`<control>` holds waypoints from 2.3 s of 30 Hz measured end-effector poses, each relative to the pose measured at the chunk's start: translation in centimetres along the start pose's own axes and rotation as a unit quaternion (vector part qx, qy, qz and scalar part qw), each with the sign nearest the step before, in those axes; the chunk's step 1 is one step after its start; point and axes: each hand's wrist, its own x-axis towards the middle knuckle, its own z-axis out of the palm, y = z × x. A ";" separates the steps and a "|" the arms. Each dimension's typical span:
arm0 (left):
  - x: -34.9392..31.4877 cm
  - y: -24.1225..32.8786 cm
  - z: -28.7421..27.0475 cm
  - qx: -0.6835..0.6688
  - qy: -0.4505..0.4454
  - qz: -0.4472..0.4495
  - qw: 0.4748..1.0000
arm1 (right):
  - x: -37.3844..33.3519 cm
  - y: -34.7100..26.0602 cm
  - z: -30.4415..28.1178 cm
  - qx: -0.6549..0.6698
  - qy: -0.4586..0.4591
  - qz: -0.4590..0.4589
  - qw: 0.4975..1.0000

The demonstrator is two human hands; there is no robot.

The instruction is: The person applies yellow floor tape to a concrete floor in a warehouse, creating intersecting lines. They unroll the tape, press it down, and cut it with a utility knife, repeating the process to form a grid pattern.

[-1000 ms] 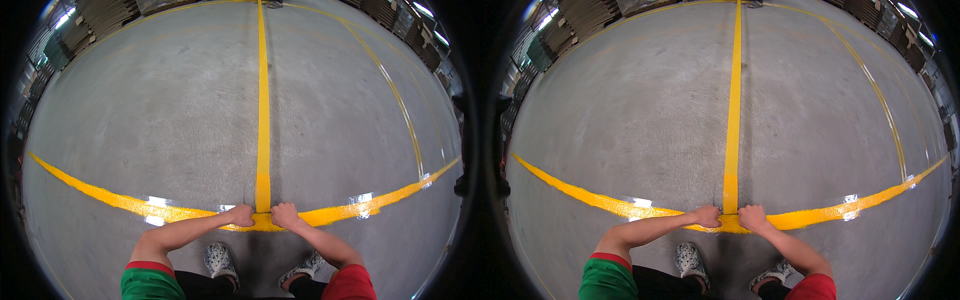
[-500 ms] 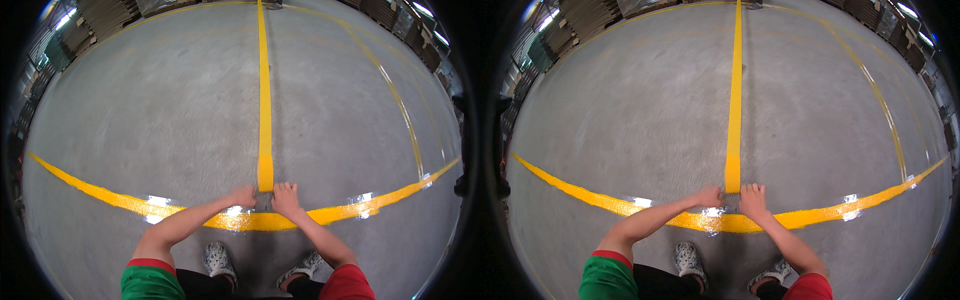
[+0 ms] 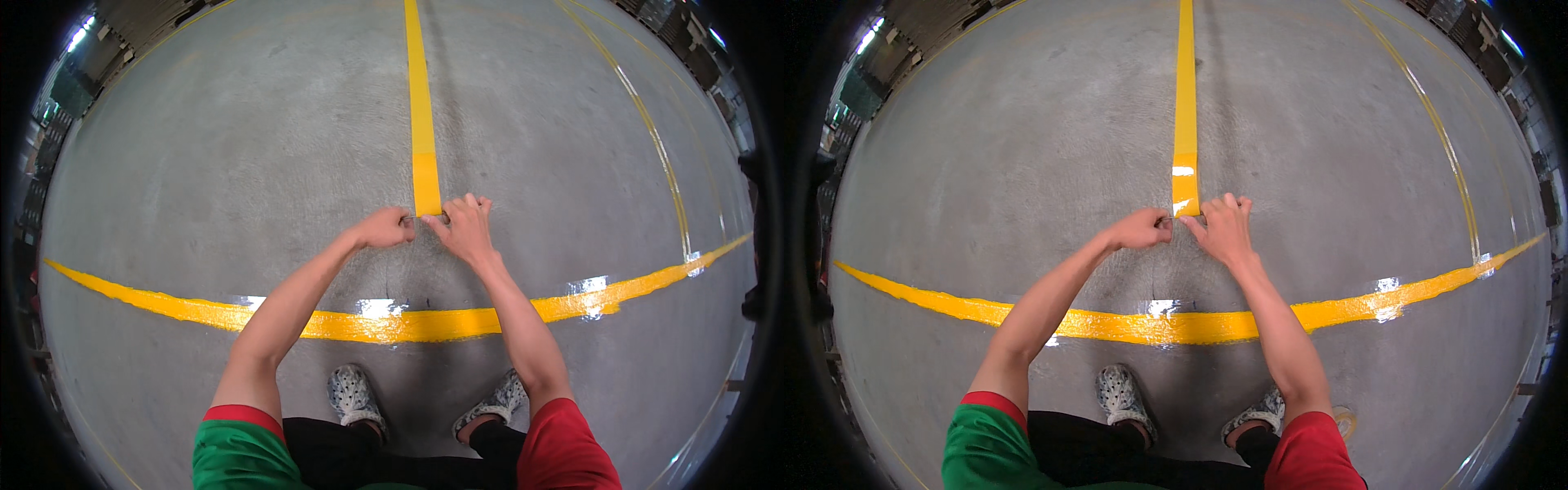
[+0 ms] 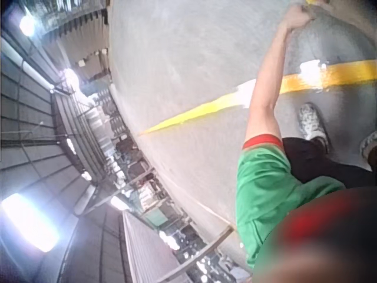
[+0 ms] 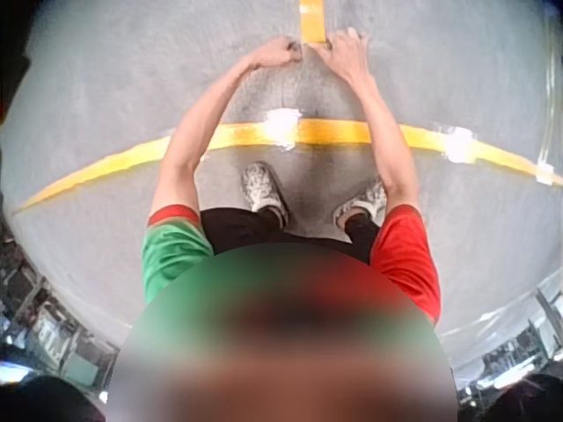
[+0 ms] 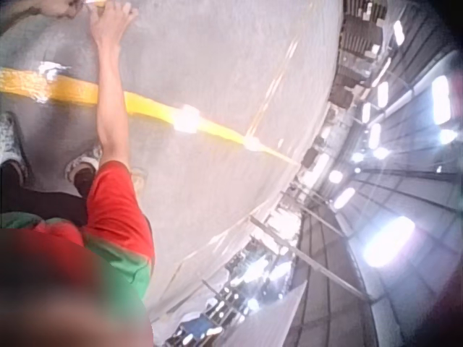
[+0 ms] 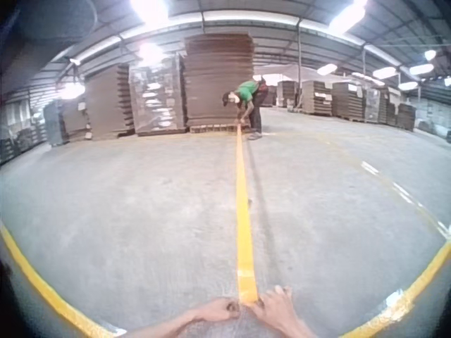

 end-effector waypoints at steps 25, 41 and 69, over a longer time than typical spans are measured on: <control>11.6 1.0 -3.8 -0.322 0.156 0.058 0.932 | 1.5 1.3 -2.2 0.117 -0.038 0.080 0.989; -1.4 -5.4 7.3 -0.486 -0.198 -0.235 0.818 | -6.4 1.9 -0.6 0.146 -0.308 0.219 0.914; -3.0 -6.6 9.8 -0.240 -0.065 -0.086 0.965 | -11.8 -3.7 -1.6 0.013 -0.352 -0.025 0.936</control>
